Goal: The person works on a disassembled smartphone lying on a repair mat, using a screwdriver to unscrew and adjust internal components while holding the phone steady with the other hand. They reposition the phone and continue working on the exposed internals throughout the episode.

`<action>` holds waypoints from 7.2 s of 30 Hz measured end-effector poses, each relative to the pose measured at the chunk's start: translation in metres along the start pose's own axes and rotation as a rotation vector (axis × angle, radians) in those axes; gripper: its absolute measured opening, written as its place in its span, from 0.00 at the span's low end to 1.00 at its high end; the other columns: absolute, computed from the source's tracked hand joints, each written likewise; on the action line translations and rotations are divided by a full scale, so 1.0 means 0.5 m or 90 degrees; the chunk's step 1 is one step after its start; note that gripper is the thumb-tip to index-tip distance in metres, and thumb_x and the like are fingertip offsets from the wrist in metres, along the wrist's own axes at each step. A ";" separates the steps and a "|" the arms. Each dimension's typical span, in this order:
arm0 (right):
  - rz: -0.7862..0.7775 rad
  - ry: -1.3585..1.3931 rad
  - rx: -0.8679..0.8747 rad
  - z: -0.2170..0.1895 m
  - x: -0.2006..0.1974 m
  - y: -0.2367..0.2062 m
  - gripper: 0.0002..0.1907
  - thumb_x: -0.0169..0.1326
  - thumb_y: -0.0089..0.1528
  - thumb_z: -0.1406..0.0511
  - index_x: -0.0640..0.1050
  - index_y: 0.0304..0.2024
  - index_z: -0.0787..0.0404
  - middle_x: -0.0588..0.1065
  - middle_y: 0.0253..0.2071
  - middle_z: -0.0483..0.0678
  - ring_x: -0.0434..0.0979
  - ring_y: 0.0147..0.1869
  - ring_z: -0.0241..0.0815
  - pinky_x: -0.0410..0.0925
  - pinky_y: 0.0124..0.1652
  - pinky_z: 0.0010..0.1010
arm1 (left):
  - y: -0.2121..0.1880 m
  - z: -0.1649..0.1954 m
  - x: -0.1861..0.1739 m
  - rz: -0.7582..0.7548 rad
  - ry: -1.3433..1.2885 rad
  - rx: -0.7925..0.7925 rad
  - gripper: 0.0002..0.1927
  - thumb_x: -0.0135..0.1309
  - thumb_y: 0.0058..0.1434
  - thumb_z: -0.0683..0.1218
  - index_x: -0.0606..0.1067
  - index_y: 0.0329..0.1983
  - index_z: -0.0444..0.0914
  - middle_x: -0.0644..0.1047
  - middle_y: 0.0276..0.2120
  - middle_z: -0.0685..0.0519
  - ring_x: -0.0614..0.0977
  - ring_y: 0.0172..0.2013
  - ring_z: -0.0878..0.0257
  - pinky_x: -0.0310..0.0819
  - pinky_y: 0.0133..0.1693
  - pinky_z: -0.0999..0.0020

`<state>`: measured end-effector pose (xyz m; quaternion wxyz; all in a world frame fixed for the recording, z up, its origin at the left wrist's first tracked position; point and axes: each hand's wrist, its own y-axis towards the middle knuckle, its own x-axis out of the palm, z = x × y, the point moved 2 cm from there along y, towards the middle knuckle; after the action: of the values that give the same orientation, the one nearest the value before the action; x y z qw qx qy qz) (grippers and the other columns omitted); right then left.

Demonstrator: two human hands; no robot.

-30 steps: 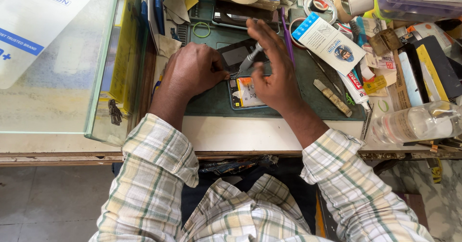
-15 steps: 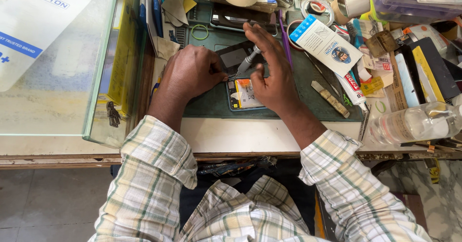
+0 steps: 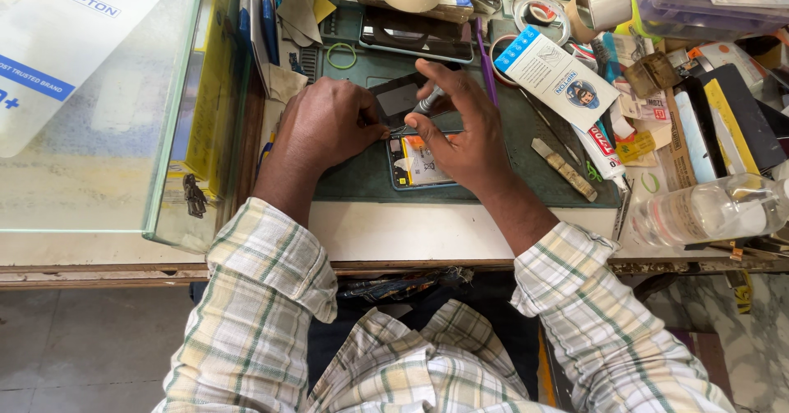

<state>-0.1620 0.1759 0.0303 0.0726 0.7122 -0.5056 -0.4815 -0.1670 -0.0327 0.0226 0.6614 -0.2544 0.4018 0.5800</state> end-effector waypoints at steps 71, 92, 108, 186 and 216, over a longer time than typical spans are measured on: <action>0.100 0.061 0.243 0.150 -0.137 -0.031 0.22 0.48 0.77 0.62 0.53 0.64 0.59 0.78 0.43 0.51 0.87 0.41 0.41 0.83 0.39 0.29 | -0.018 0.033 -0.026 -0.219 -0.049 0.050 0.45 0.78 0.29 0.59 0.81 0.55 0.45 0.81 0.25 0.49 0.84 0.28 0.54 0.73 0.29 0.56; 0.093 0.120 0.193 0.122 -0.115 -0.031 0.17 0.57 0.74 0.67 0.63 0.57 0.61 0.79 0.45 0.52 0.86 0.47 0.40 0.81 0.42 0.28 | -0.021 0.018 -0.025 0.075 0.032 -0.009 0.17 0.70 0.56 0.55 0.83 0.44 0.44 0.82 0.26 0.50 0.85 0.28 0.56 0.78 0.34 0.56; -0.111 0.204 0.014 -0.026 0.019 -0.013 0.35 0.57 0.71 0.74 0.55 0.74 0.56 0.78 0.57 0.55 0.85 0.58 0.45 0.81 0.55 0.33 | -0.006 -0.035 -0.024 0.081 -0.023 -0.018 0.18 0.77 0.41 0.54 0.83 0.28 0.40 0.82 0.25 0.49 0.84 0.26 0.55 0.79 0.31 0.57; -0.122 0.129 -0.050 -0.035 0.015 0.031 0.37 0.52 0.61 0.81 0.65 0.71 0.53 0.64 0.75 0.45 0.54 0.84 0.47 0.72 0.71 0.36 | -0.008 -0.016 -0.013 -0.059 -0.084 -0.024 0.12 0.68 0.52 0.48 0.85 0.39 0.40 0.85 0.31 0.48 0.86 0.30 0.56 0.81 0.38 0.59; -0.112 0.146 -0.011 -0.017 0.017 0.018 0.34 0.67 0.66 0.68 0.68 0.71 0.47 0.77 0.58 0.45 0.82 0.59 0.39 0.82 0.53 0.28 | -0.011 -0.011 -0.010 -0.039 -0.075 -0.012 0.14 0.70 0.50 0.48 0.84 0.38 0.38 0.84 0.30 0.47 0.86 0.28 0.57 0.81 0.35 0.58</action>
<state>-0.1610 0.1619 0.0348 0.0936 0.8033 -0.4255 -0.4060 -0.1631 -0.0409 0.0232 0.6990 -0.2383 0.3486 0.5771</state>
